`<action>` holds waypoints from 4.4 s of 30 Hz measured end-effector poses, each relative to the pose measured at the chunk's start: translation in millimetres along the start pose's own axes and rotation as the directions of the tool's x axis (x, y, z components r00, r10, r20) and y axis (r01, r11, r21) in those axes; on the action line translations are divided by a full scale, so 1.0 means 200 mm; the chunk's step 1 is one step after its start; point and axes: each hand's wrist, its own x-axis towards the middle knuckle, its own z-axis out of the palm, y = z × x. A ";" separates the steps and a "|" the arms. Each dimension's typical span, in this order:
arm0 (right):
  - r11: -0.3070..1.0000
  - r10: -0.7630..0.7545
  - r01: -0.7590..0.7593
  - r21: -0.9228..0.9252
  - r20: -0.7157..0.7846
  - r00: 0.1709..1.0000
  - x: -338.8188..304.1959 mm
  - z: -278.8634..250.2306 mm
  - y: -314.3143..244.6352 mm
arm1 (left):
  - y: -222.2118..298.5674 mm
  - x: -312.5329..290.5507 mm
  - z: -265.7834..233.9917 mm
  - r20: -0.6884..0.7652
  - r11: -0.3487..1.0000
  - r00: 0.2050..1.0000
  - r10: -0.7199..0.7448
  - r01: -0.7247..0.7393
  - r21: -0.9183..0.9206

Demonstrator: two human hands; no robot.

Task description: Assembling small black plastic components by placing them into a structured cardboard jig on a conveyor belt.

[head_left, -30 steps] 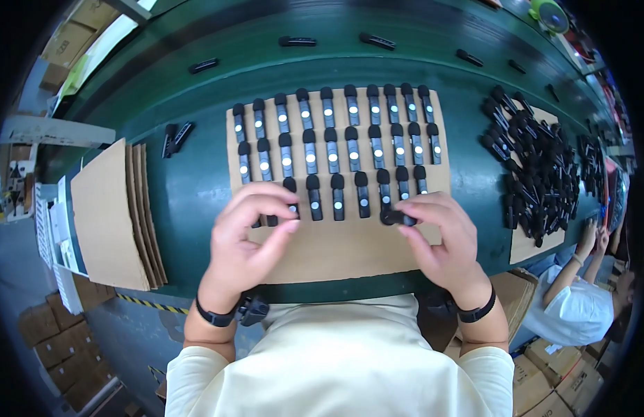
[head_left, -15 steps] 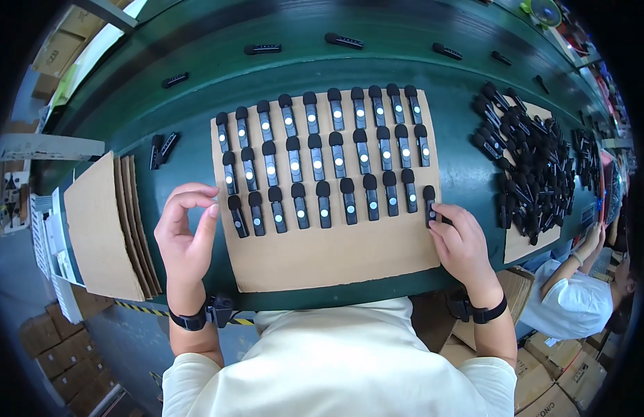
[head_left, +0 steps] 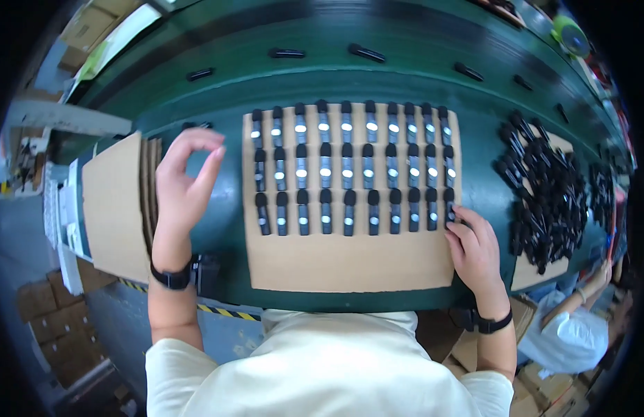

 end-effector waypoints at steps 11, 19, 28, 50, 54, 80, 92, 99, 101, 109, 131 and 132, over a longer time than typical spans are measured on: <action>0.995 0.076 -0.074 0.064 -0.015 0.997 -0.02 -0.12 -0.11 | -0.79 0.69 -0.11 -0.010 0.775 0.999 0.033 -0.019 0.631; 0.985 -0.006 0.021 0.173 -0.087 0.996 0.14 -0.14 -0.27 | -0.92 0.72 -0.14 -0.089 0.599 0.931 -0.355 0.299 0.743; 0.964 -0.109 0.138 0.229 -0.134 0.985 0.62 -0.04 -0.52 | 0.12 0.40 0.17 0.463 0.945 0.874 0.144 0.019 -0.328; 0.898 0.049 -0.005 0.440 -0.087 0.995 0.37 -0.01 -0.46 | -0.62 0.72 0.14 0.030 0.819 0.994 -0.103 0.068 0.570; 0.884 0.010 0.032 0.466 -0.087 0.996 0.38 0.03 -0.47 | -0.33 0.55 0.14 0.000 0.994 0.996 -0.092 0.092 0.063; 0.723 0.045 -0.017 0.690 -0.022 0.999 0.33 0.09 -0.53 | 0.36 -0.41 0.16 0.336 0.785 0.935 -0.116 0.294 -0.546; 0.713 0.073 -0.051 0.699 -0.001 0.997 0.30 0.10 -0.51 | 0.40 -0.40 0.18 0.246 0.890 0.969 -0.011 0.121 -0.439; 0.684 0.067 -0.041 0.728 -0.007 0.998 0.31 0.10 -0.51 | 0.39 -0.39 0.20 0.211 0.884 0.976 0.047 0.058 -0.464; 0.682 0.067 -0.044 0.730 -0.003 0.998 0.31 0.10 -0.51 | 0.38 -0.40 0.21 0.194 0.886 0.979 0.058 0.039 -0.462; 0.685 0.038 0.008 0.729 -0.046 0.998 0.29 0.11 -0.51 | 0.38 -0.40 0.21 0.172 0.874 0.983 0.071 0.022 -0.486; 0.813 -0.101 0.124 0.569 -0.071 0.992 0.31 0.11 -0.61 | 0.35 -0.46 0.28 0.226 0.795 0.973 0.036 0.109 -0.596; 0.814 -0.103 0.125 0.567 -0.071 0.992 0.32 0.13 -0.63 | 0.35 -0.47 0.28 0.236 0.761 0.972 0.014 0.143 -0.632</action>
